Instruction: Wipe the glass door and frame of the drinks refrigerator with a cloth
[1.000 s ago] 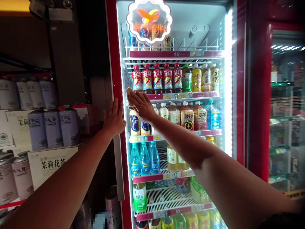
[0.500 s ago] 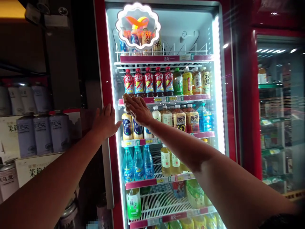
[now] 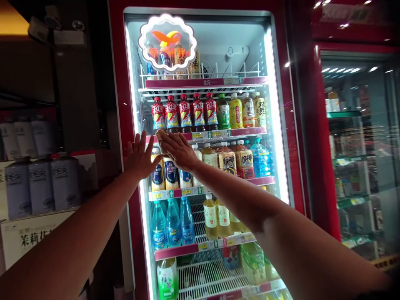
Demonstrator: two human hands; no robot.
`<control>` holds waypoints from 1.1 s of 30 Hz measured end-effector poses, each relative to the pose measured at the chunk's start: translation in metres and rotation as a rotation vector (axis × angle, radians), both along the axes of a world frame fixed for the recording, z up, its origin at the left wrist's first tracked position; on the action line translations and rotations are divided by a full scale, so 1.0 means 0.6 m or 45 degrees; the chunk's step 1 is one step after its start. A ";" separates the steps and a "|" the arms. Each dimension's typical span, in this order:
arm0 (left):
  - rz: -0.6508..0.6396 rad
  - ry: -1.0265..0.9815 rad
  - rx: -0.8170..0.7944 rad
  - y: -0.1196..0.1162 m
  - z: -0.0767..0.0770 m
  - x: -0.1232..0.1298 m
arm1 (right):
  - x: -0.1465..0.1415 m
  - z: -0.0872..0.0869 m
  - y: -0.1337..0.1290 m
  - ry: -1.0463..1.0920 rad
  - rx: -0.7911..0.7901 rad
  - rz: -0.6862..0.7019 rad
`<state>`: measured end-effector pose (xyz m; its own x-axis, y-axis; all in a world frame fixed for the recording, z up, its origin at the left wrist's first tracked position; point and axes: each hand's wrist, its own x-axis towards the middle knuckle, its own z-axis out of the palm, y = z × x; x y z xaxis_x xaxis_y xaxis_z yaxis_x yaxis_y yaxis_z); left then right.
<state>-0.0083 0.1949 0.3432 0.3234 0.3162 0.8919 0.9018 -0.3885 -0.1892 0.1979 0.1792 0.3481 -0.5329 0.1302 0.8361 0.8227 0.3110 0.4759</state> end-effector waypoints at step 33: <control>-0.068 -0.056 -0.032 0.030 -0.013 0.002 | 0.196 -0.002 -0.041 0.039 -0.061 -0.017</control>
<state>-0.0074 0.2129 0.3357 0.3014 0.3219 0.8975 0.8867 -0.4407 -0.1397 0.3158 0.1544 0.3468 -0.5053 0.1770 0.8446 0.8407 0.3220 0.4355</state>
